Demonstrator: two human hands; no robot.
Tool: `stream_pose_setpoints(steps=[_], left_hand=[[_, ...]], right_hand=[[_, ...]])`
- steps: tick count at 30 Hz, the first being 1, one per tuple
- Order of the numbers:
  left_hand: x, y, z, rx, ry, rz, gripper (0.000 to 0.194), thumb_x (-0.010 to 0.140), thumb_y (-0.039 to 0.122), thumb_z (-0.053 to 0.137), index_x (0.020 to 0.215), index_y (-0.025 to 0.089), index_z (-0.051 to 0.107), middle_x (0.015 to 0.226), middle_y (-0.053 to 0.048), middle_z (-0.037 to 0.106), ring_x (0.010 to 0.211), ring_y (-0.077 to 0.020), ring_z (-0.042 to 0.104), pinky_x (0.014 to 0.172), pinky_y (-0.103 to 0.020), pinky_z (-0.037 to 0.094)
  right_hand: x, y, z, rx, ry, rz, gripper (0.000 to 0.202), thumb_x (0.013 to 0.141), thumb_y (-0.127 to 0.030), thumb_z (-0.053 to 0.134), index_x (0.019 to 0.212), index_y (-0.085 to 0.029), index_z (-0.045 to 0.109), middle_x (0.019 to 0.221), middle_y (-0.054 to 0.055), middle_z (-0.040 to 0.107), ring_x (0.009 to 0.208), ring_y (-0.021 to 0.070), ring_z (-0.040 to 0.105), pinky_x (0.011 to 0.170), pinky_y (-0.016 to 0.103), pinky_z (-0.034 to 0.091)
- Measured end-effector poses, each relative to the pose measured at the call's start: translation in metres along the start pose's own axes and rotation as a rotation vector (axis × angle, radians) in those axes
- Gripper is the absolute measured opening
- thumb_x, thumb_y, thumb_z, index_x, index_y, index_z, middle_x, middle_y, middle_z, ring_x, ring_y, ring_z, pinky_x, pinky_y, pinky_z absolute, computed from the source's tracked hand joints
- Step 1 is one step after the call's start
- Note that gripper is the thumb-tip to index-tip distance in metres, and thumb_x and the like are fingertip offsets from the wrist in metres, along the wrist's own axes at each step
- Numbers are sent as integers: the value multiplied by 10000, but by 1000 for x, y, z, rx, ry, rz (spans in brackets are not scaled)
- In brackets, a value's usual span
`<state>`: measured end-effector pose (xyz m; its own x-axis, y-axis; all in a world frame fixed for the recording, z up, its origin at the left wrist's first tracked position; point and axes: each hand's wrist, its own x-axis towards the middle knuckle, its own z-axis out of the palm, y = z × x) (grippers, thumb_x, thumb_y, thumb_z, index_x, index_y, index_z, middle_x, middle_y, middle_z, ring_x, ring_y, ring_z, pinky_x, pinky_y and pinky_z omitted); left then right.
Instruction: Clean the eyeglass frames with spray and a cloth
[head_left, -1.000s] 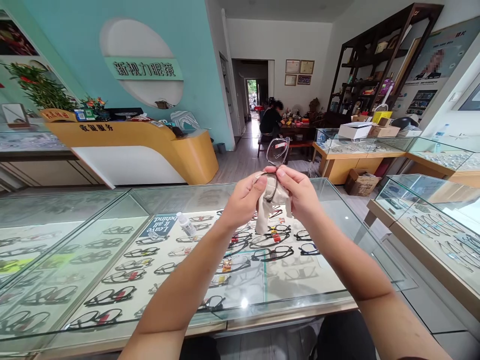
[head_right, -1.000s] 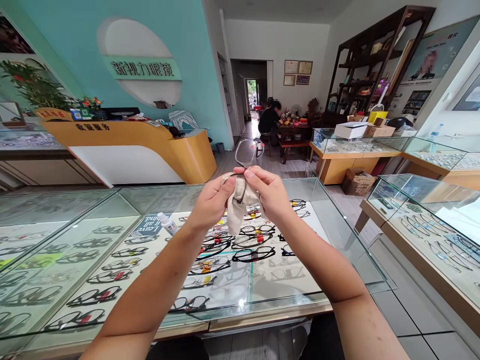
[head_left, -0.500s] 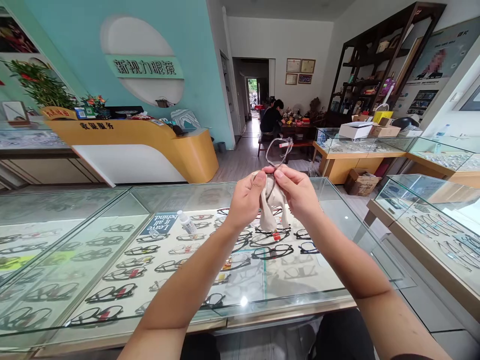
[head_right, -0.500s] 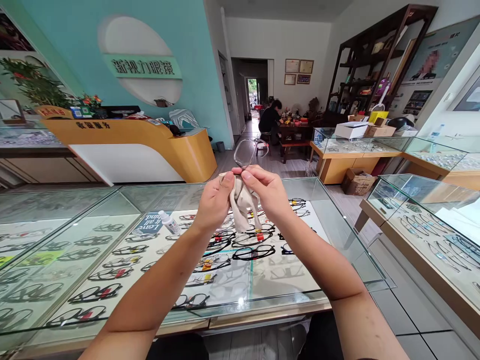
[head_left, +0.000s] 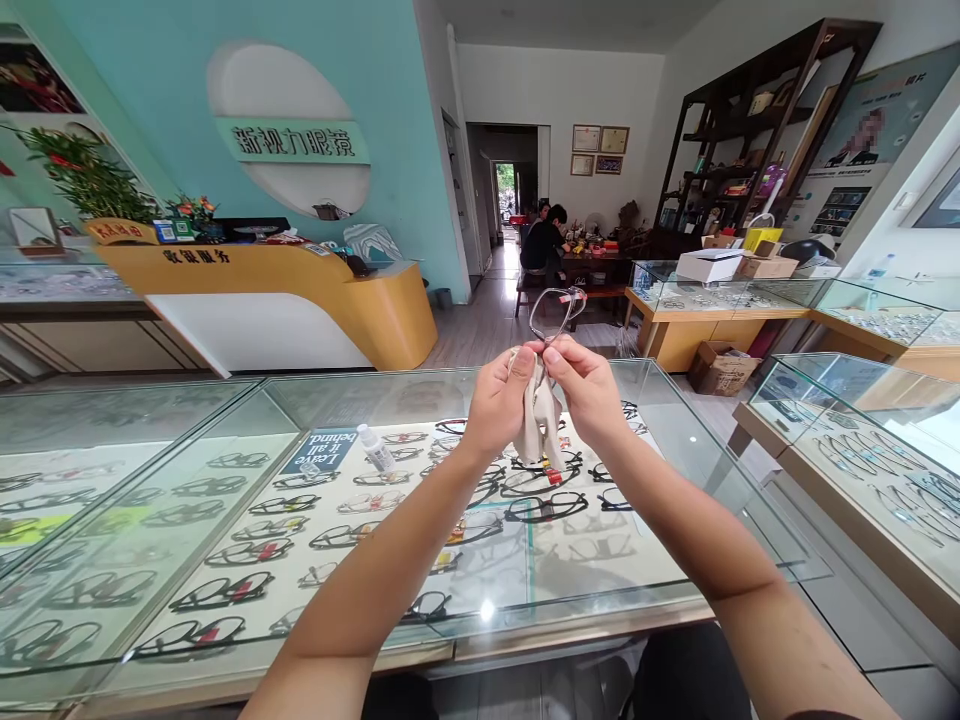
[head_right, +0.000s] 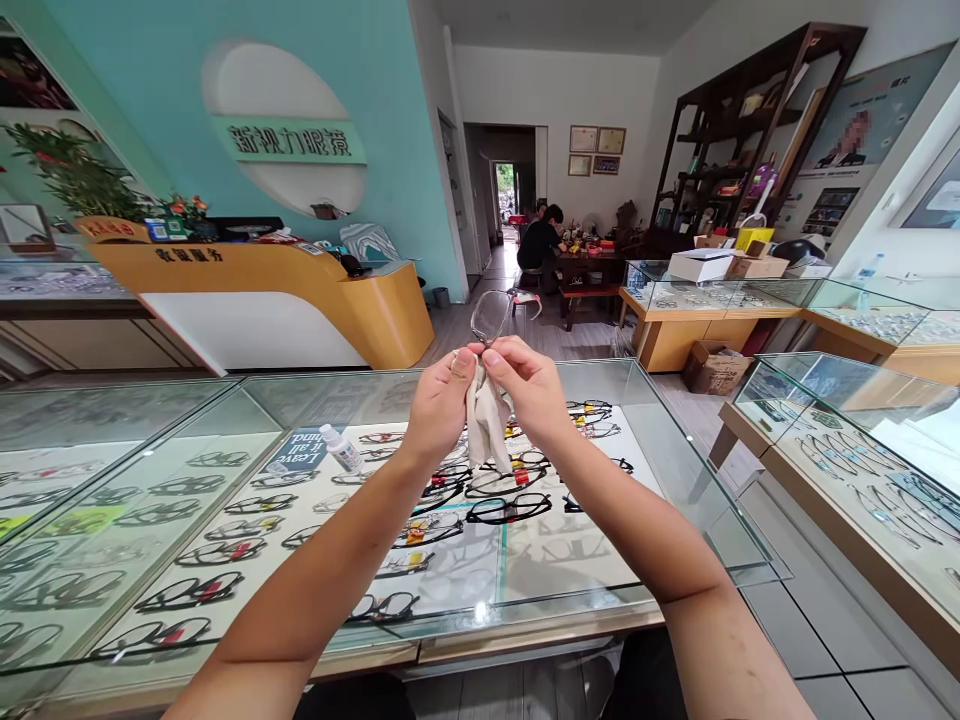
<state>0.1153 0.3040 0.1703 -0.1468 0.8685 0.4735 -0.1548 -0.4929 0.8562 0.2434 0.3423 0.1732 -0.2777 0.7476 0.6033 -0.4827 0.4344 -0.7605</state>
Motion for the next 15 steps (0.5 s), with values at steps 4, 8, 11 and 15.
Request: stream_pose_setpoints(steps=[4, 8, 11, 15], left_hand=[[0, 8, -6, -50, -173, -82, 583, 913, 682, 782, 1211, 184, 732, 761, 15, 638, 674, -113, 581, 657, -228, 514], [-3, 6, -3, -58, -162, -104, 589, 877, 626, 849, 1240, 186, 700, 782, 29, 638, 644, -103, 551, 623, -227, 501], [-2, -1, -2, -40, -57, -30, 574, 886, 665, 820, 1162, 171, 730, 818, 7, 668, 673, -99, 550, 640, -219, 484], [2, 2, -13, -29, -184, -57, 538, 957, 660, 739, 1179, 170, 751, 835, -18, 684, 720, -122, 589, 664, -230, 493]], right_hand=[[2, -2, -6, 79, 1, 70, 263, 926, -528, 842, 1000, -277, 870, 1028, 21, 679, 984, 177, 635, 916, 311, 522], [-1, -1, -3, 67, 14, 78, 312, 899, -567, 856, 972, -264, 864, 1048, 34, 708, 1004, 198, 655, 945, 332, 539], [-3, -1, 0, 50, 10, 35, 310, 904, -563, 852, 903, -253, 851, 1011, 32, 689, 995, 195, 648, 951, 326, 535], [-2, -7, -4, 82, 31, 78, 300, 894, -553, 859, 933, -256, 856, 1036, 32, 704, 949, 183, 642, 873, 307, 538]])
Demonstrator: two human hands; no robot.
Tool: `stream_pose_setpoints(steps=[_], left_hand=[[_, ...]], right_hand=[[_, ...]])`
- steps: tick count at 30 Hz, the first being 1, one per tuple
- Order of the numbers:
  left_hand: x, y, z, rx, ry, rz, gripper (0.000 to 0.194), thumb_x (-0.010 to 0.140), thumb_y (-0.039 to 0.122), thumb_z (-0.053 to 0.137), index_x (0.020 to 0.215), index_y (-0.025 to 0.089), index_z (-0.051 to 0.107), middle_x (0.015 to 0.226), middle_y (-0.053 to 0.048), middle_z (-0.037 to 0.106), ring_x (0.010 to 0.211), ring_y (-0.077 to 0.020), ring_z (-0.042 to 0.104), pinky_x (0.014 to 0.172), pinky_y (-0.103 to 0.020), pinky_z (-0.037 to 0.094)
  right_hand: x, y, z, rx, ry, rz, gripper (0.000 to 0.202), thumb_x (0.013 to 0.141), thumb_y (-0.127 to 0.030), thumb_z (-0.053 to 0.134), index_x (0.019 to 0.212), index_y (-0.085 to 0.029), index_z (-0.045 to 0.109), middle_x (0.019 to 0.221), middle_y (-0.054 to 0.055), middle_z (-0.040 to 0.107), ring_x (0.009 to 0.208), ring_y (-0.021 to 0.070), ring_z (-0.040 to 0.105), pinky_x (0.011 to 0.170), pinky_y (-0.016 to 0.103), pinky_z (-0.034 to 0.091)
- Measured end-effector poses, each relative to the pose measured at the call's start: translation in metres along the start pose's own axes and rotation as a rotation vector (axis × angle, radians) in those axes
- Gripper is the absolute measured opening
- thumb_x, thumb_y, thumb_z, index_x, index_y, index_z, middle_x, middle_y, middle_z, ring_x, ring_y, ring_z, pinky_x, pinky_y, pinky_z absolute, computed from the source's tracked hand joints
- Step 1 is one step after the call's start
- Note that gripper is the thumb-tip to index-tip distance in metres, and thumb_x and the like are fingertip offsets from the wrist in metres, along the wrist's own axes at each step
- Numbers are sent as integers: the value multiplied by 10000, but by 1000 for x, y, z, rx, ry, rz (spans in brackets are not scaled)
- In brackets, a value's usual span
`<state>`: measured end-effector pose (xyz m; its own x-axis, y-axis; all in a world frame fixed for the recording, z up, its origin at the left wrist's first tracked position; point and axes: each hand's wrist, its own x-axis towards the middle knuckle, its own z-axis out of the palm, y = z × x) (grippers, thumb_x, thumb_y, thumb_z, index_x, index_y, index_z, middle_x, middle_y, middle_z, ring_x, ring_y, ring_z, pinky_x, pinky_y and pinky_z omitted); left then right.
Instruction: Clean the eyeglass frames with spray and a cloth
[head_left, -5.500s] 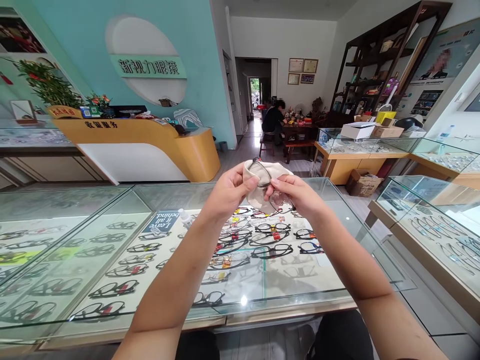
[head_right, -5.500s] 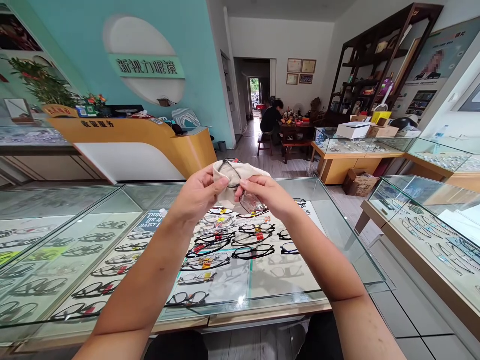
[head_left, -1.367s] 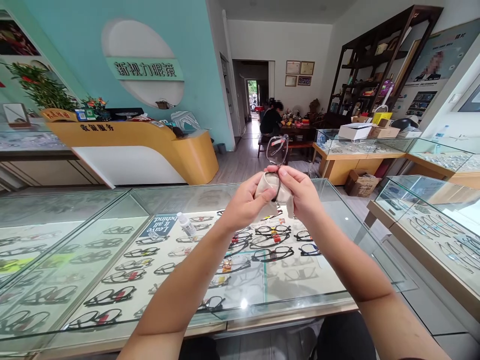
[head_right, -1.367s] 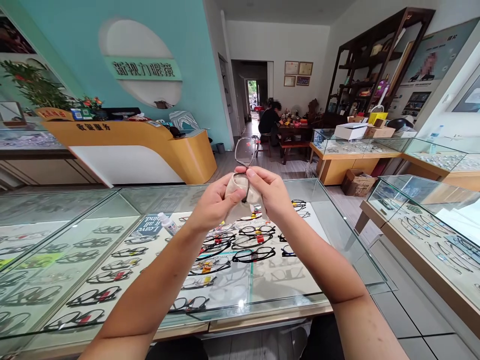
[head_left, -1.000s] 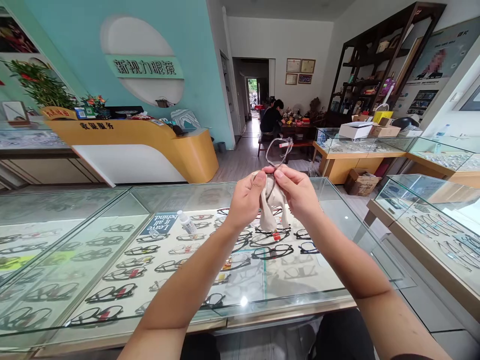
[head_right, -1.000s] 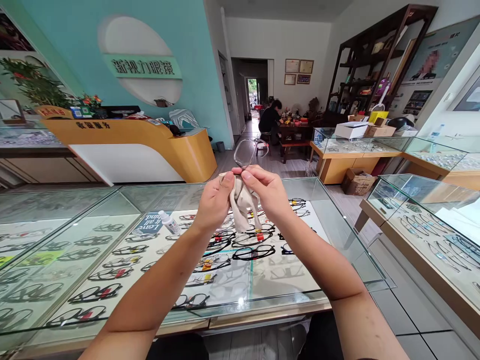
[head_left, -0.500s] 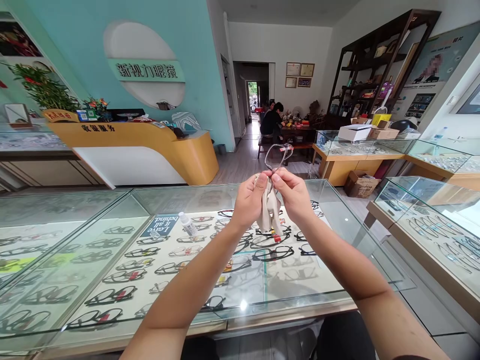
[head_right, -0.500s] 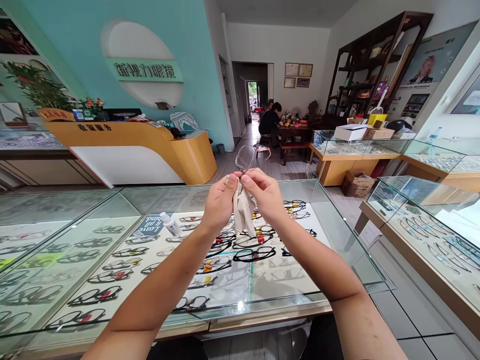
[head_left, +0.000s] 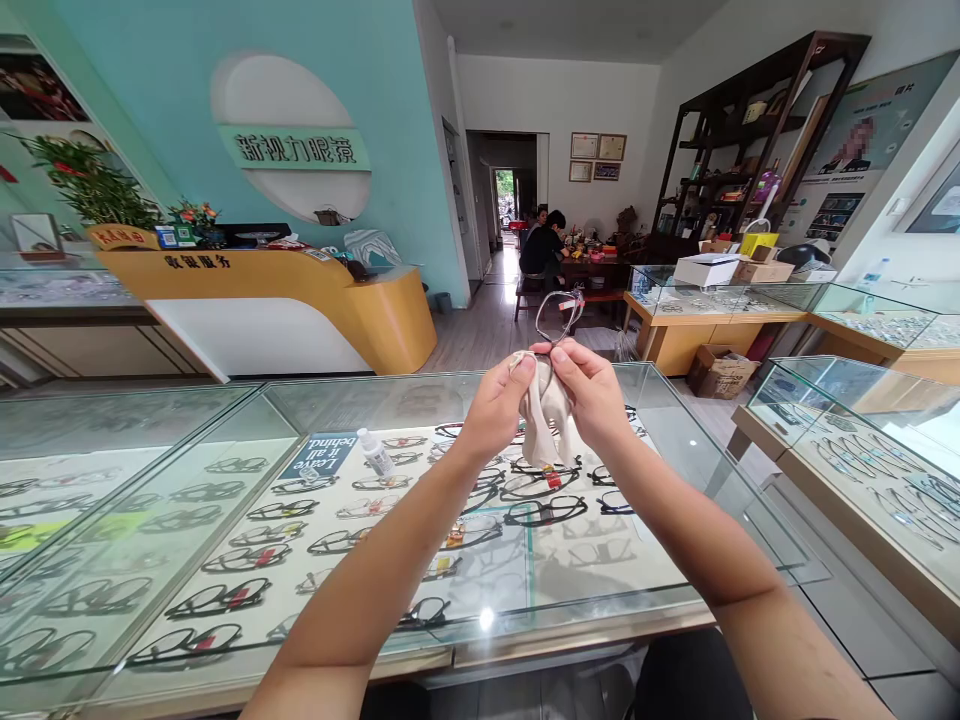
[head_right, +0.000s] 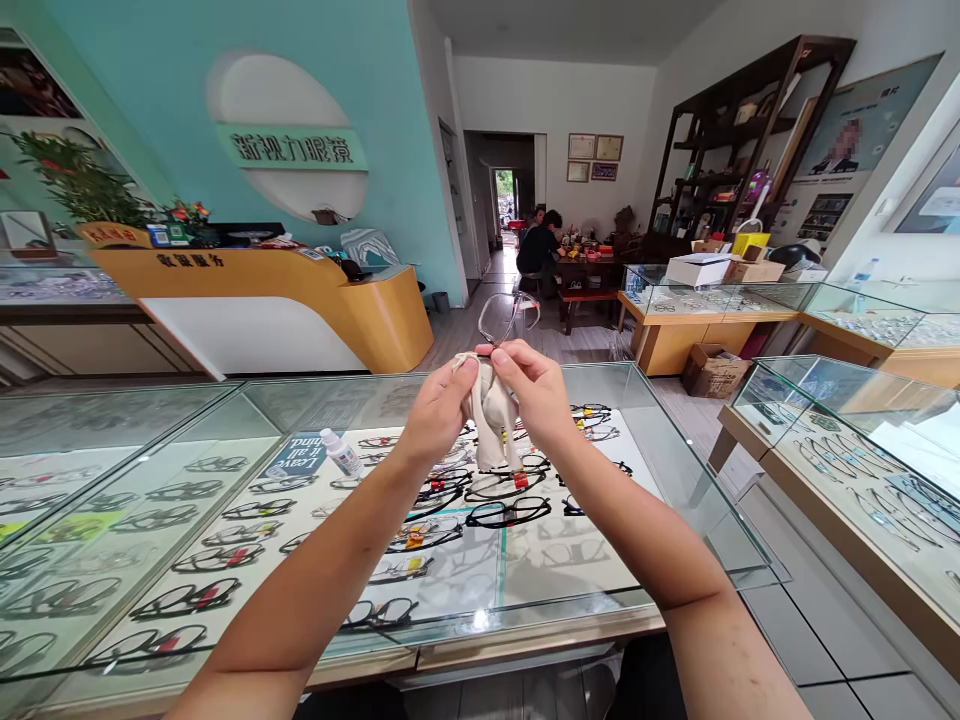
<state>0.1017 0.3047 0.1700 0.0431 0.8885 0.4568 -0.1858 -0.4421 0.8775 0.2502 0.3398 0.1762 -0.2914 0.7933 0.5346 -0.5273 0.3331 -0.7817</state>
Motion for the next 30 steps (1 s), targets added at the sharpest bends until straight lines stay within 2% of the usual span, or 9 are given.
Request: stream_pose_setpoints(steps=[4, 8, 11, 13, 16, 19, 26, 28, 30], left_hand=[[-1, 10, -11, 11, -233, -109, 575, 902, 547, 854, 1317, 177, 703, 914, -38, 718, 785, -148, 656, 696, -242, 530], [-4, 3, 1, -32, 6, -13, 627, 834, 607, 895, 1245, 177, 696, 814, 18, 654, 664, -100, 566, 623, -218, 480], [-5, -5, 11, -32, 151, 94, 584, 858, 670, 845, 1125, 165, 723, 840, -4, 670, 693, -99, 555, 645, -216, 470], [-5, -4, 9, -18, 115, 106, 548, 904, 666, 801, 1118, 167, 732, 827, -7, 657, 699, -105, 548, 649, -218, 467], [-7, 6, -1, 19, -81, 49, 490, 979, 599, 744, 1211, 168, 727, 861, -26, 661, 732, -124, 573, 668, -228, 489], [-9, 16, -5, 31, -224, -30, 522, 941, 516, 821, 1321, 186, 685, 975, -49, 705, 795, -142, 628, 716, -242, 532], [-6, -5, 12, 0, 169, 65, 548, 908, 660, 799, 1189, 196, 724, 812, 7, 654, 674, -110, 547, 627, -224, 458], [-5, -3, 6, 15, 128, 56, 535, 949, 681, 736, 1146, 183, 741, 788, 0, 641, 675, -119, 544, 614, -229, 445], [-5, 6, -4, 39, -28, 18, 504, 967, 642, 736, 1142, 169, 747, 843, -26, 675, 712, -131, 572, 635, -235, 466]], right_hand=[[1, -6, -3, -16, -13, 51, 330, 881, -574, 859, 965, -255, 867, 1054, 37, 727, 891, 177, 631, 791, 307, 524], [-2, -6, 4, -96, -30, -103, 284, 903, -538, 860, 900, -254, 876, 964, 29, 686, 941, 187, 624, 891, 342, 511], [-3, -7, 8, -160, -39, -170, 278, 928, -520, 842, 845, -256, 867, 926, 35, 681, 970, 205, 625, 950, 374, 505], [-2, -9, 6, -150, -54, -162, 266, 929, -518, 841, 860, -263, 878, 945, 38, 694, 972, 206, 630, 946, 377, 509], [1, -15, -1, -83, -43, -82, 279, 898, -544, 863, 904, -267, 895, 996, 42, 704, 958, 197, 631, 894, 359, 516], [3, -17, -5, -49, -31, -19, 303, 869, -558, 882, 910, -258, 894, 1000, 35, 695, 917, 180, 608, 852, 340, 508], [2, -10, 0, -129, -78, -55, 371, 886, -594, 851, 777, -239, 833, 921, 35, 681, 902, 194, 602, 901, 380, 524], [3, -11, -2, -121, -75, -57, 364, 875, -599, 861, 789, -246, 846, 920, 39, 695, 920, 200, 618, 929, 389, 536], [5, -13, -5, -101, -77, -46, 344, 870, -596, 869, 846, -253, 872, 965, 46, 723, 957, 207, 640, 934, 384, 545]])
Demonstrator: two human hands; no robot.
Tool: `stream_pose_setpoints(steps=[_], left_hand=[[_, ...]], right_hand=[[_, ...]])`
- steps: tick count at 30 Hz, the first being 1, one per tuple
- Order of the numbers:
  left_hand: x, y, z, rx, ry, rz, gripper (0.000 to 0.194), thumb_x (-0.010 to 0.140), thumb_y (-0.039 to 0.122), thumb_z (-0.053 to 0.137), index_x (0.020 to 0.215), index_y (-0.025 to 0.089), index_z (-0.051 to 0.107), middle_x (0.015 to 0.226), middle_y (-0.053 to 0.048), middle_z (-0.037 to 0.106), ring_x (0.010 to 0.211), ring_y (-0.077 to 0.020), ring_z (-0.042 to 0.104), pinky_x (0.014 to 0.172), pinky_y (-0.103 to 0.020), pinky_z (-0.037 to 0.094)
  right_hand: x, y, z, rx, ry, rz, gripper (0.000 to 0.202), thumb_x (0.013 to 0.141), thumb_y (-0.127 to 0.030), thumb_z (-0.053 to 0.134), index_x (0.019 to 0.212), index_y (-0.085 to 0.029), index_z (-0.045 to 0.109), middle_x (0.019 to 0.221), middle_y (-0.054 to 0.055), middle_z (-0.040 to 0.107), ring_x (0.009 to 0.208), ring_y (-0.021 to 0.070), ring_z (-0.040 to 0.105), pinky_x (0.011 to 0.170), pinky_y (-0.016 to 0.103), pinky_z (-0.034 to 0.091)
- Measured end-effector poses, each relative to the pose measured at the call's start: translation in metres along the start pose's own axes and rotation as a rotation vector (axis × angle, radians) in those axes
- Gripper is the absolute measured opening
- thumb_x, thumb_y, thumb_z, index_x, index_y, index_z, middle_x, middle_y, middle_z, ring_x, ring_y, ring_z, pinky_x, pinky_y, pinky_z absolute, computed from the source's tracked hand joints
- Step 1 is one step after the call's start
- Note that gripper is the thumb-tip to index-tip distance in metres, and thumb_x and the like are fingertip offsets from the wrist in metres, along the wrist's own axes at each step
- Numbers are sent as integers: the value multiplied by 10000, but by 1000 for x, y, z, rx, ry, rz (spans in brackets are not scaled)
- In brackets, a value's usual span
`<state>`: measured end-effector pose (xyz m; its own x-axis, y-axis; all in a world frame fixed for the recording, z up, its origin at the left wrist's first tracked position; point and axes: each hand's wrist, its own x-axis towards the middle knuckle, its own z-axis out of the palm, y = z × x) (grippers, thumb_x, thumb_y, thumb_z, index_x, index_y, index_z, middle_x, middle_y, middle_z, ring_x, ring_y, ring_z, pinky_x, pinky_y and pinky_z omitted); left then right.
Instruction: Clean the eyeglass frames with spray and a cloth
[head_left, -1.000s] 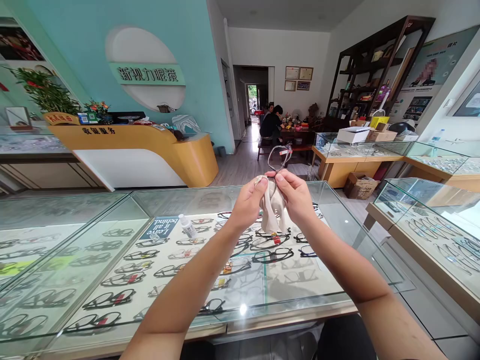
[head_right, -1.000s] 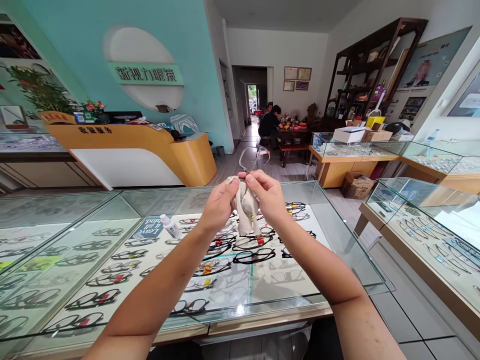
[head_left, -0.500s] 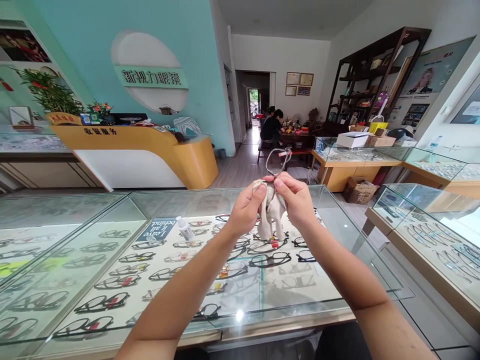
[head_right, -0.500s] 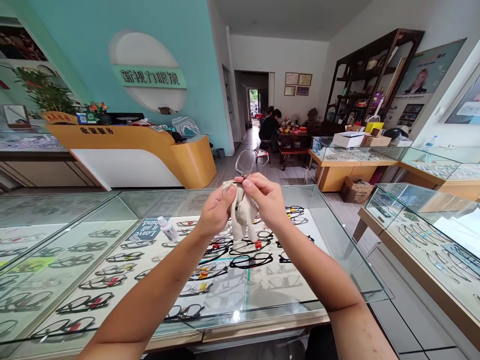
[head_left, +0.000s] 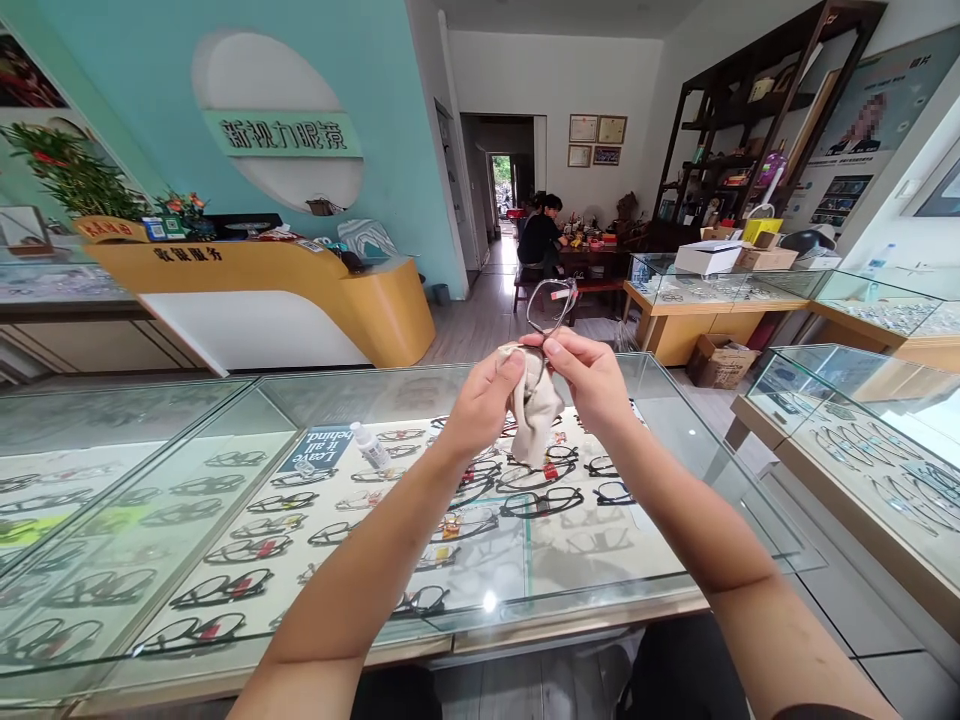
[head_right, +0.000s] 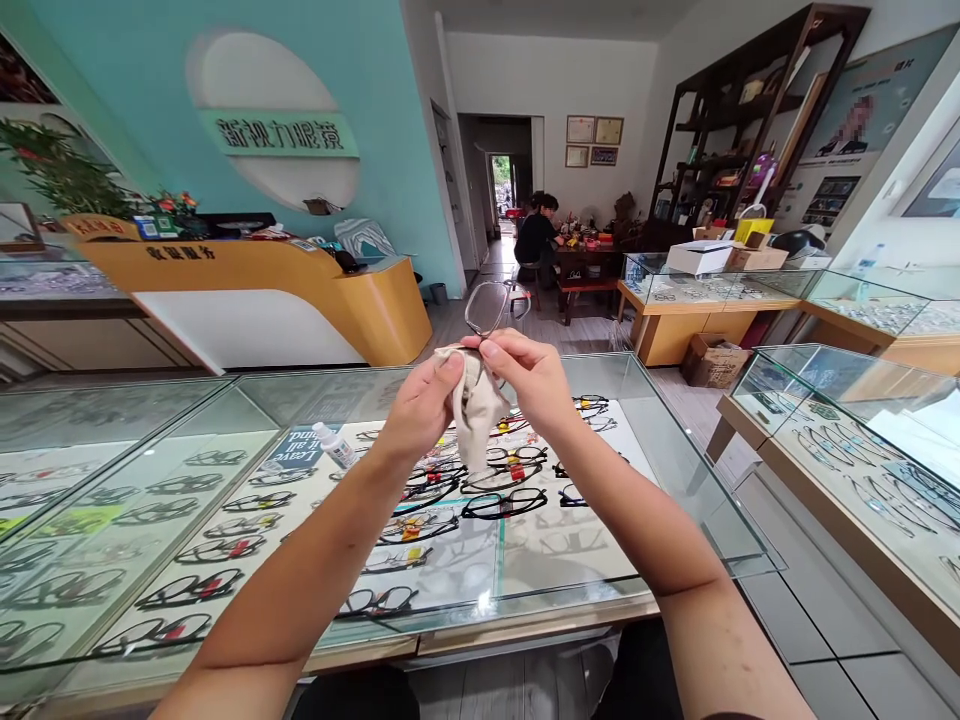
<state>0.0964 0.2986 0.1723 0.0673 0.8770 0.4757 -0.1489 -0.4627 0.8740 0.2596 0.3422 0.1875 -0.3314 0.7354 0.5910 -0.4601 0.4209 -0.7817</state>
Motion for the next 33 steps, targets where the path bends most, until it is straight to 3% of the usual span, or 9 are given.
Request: stream_pose_setpoints(steps=[2, 4, 9, 11, 16, 18, 22, 26, 33], left_hand=[[-1, 11, -8, 31, -167, -47, 483, 945, 552, 804, 1235, 172, 731, 945, -48, 716, 769, -141, 610, 674, -236, 493], [-4, 17, -8, 35, -221, -72, 564, 906, 482, 866, 1356, 198, 678, 982, -42, 726, 788, -144, 631, 692, -236, 510], [-4, 1, 10, 1, 112, 60, 549, 900, 625, 825, 1201, 179, 718, 811, 6, 661, 665, -106, 538, 626, -229, 457], [-2, -4, 10, 18, 148, 68, 549, 927, 674, 768, 1156, 175, 746, 805, -7, 664, 664, -114, 537, 621, -240, 450], [0, 10, -8, 61, -120, -23, 485, 937, 596, 793, 1153, 162, 763, 858, -37, 675, 720, -138, 568, 645, -247, 469], [-2, 14, -7, 50, -160, -53, 519, 886, 529, 871, 1234, 171, 732, 883, -32, 683, 735, -139, 585, 652, -241, 480], [-5, 4, 10, -34, 28, -37, 648, 801, 558, 936, 1270, 187, 686, 800, 16, 653, 653, -112, 543, 598, -226, 446], [-4, -7, 17, -7, 226, 22, 572, 899, 681, 796, 1154, 172, 745, 747, 17, 611, 632, -100, 490, 579, -223, 418], [-5, 14, 4, 37, -99, -45, 507, 921, 585, 819, 1203, 170, 749, 972, -58, 715, 812, -153, 616, 727, -253, 519]], right_hand=[[0, -1, -3, 24, -9, 29, 332, 874, -583, 872, 913, -254, 892, 1040, 55, 748, 988, 211, 659, 918, 373, 549], [-1, -1, -2, 49, -9, 44, 318, 886, -566, 869, 945, -255, 898, 1077, 55, 754, 991, 206, 665, 903, 363, 548], [-5, 3, 4, -34, -20, -71, 295, 933, -530, 835, 831, -255, 860, 931, 28, 706, 954, 199, 628, 927, 372, 520], [-4, 2, 4, -49, -23, -86, 300, 932, -529, 837, 801, -259, 850, 916, 30, 702, 968, 206, 631, 953, 384, 520], [-2, -6, 2, -2, 31, 18, 352, 849, -605, 885, 843, -253, 876, 1000, 56, 738, 1008, 230, 670, 964, 406, 557], [-2, -5, 2, 20, 53, 39, 353, 839, -601, 895, 883, -250, 888, 1028, 60, 749, 1003, 226, 671, 942, 394, 563], [-4, 7, 4, 93, 7, 27, 272, 896, -520, 875, 849, -252, 875, 1011, 35, 719, 979, 191, 659, 936, 353, 549], [-3, 14, 4, 95, -40, 20, 268, 931, -476, 855, 796, -245, 849, 953, 19, 672, 949, 168, 637, 936, 329, 531], [1, -2, -2, 86, 48, 99, 351, 811, -579, 917, 900, -241, 881, 1051, 42, 722, 961, 197, 647, 902, 351, 558]])
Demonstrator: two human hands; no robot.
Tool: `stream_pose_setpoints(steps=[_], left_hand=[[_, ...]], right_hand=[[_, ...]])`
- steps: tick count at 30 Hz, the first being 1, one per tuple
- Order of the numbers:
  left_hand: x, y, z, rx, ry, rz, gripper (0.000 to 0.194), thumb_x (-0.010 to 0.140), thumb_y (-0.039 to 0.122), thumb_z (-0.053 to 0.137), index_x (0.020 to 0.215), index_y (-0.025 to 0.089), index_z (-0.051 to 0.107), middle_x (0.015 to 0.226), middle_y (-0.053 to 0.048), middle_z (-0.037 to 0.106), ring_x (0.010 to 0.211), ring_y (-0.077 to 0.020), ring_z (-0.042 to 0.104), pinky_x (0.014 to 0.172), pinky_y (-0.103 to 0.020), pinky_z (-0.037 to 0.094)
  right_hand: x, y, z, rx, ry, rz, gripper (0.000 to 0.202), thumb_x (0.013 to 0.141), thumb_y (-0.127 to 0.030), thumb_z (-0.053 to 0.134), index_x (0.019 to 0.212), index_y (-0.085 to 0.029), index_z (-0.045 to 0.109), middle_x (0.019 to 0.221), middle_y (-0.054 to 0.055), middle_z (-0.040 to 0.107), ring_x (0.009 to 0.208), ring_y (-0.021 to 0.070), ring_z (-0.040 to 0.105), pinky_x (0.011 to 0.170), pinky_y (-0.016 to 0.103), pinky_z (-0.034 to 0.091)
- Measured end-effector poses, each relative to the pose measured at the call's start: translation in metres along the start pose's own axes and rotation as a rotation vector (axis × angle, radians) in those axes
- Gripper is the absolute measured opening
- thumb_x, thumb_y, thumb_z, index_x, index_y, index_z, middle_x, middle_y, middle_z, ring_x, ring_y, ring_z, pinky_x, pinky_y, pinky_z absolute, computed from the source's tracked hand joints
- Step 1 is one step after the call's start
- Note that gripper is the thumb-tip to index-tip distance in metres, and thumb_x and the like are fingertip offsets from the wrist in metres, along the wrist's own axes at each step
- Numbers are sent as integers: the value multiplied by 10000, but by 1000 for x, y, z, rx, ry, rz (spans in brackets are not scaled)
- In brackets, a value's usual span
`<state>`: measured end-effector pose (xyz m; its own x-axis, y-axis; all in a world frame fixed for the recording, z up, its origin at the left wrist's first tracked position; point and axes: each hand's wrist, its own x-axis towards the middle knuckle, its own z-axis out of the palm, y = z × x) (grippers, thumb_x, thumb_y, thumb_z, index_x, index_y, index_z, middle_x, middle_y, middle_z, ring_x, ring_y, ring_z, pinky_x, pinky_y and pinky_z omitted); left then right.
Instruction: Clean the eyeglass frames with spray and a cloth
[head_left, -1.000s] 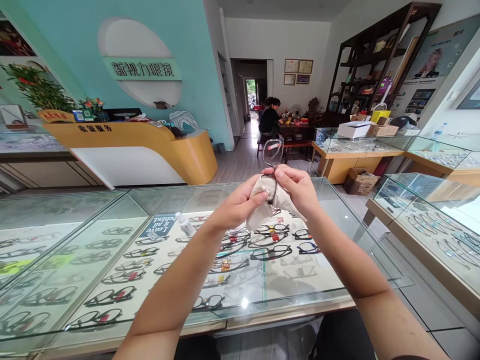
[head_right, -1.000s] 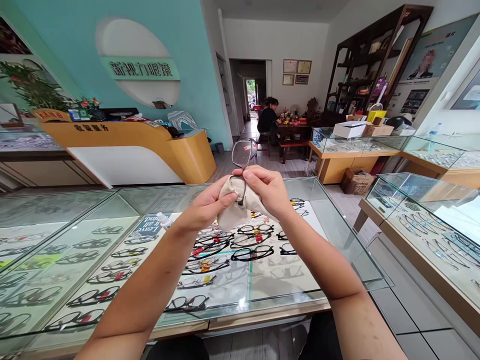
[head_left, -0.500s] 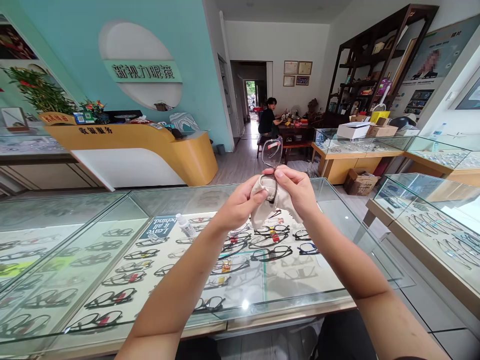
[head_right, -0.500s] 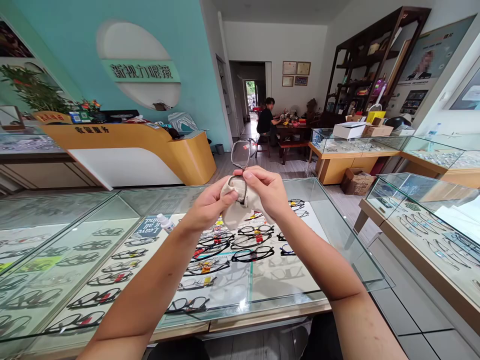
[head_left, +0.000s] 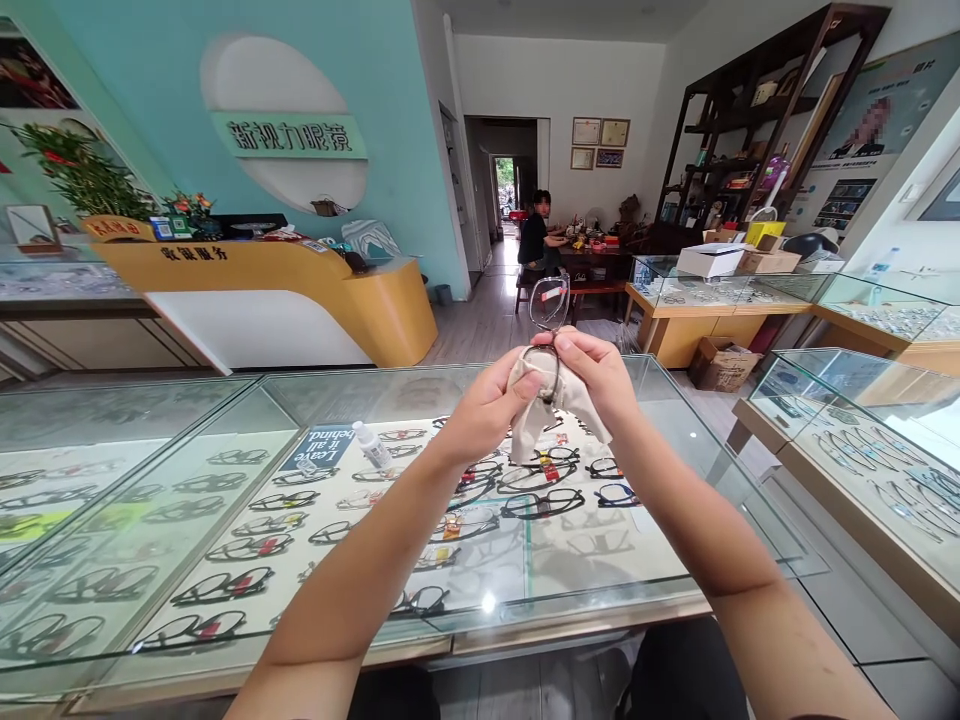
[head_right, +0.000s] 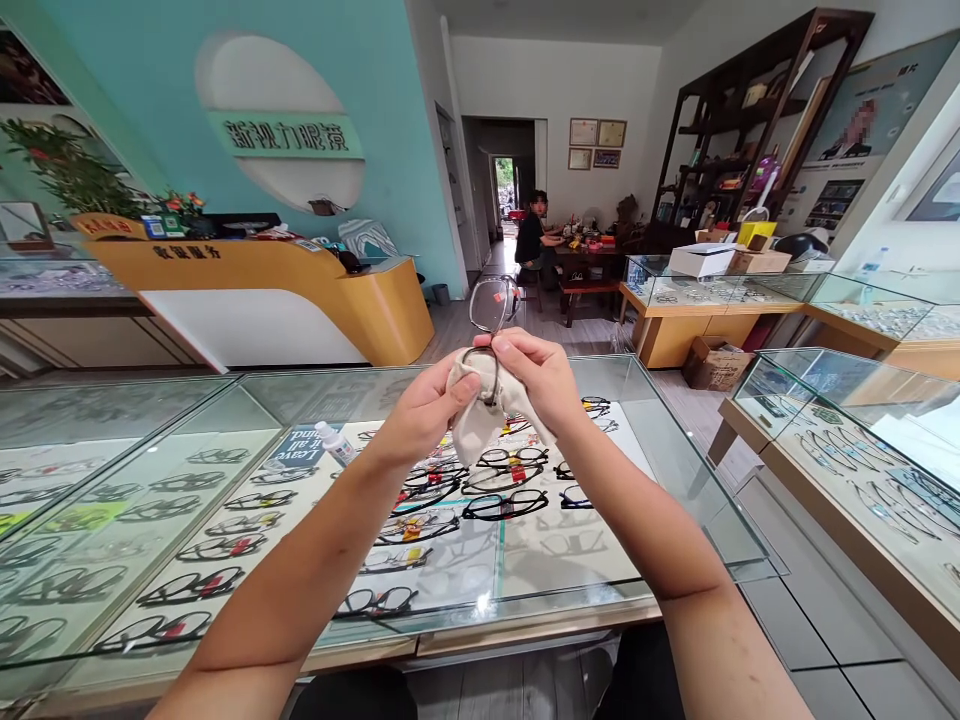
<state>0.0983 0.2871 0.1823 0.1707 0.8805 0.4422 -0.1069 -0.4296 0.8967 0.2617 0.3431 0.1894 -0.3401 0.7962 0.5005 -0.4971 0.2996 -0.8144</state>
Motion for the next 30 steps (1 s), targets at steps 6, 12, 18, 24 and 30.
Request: stream_pose_setpoints(steps=[6, 12, 18, 24, 30], left_hand=[[-2, -10, 15, -15, 253, 75, 580, 872, 647, 843, 1202, 187, 718, 842, 2, 655, 681, -109, 535, 627, -232, 460], [1, -10, 6, 61, 157, 92, 505, 993, 658, 691, 1115, 171, 747, 792, -8, 611, 691, -119, 523, 643, -246, 460], [0, -3, 4, 8, 15, 26, 582, 885, 564, 866, 1297, 194, 686, 880, -3, 666, 731, -125, 577, 658, -239, 489], [-2, -13, 19, 0, 335, 104, 579, 886, 731, 777, 1030, 172, 742, 765, -1, 663, 673, -110, 549, 627, -236, 465], [-34, -8, 20, -59, 286, 0, 524, 954, 689, 728, 951, 166, 757, 790, -40, 733, 750, -169, 677, 694, -283, 546]], right_hand=[[-7, 9, 7, -40, -61, -79, 328, 884, -576, 864, 838, -253, 822, 1012, 36, 676, 965, 198, 630, 933, 364, 546], [-5, 6, 6, -34, -29, -62, 365, 844, -601, 884, 815, -244, 814, 996, 38, 663, 977, 210, 645, 947, 374, 556], [-7, 1, 7, -13, -3, -54, 307, 883, -557, 858, 909, -251, 857, 1041, 38, 685, 957, 195, 640, 929, 357, 549], [-15, 10, 18, -74, 2, -123, 345, 879, -591, 857, 842, -252, 804, 1011, 40, 690, 1056, 220, 653, 1016, 375, 539], [-28, -7, 21, 85, 71, 74, 377, 820, -603, 888, 953, -259, 810, 1117, 52, 777, 908, 199, 676, 843, 355, 597]])
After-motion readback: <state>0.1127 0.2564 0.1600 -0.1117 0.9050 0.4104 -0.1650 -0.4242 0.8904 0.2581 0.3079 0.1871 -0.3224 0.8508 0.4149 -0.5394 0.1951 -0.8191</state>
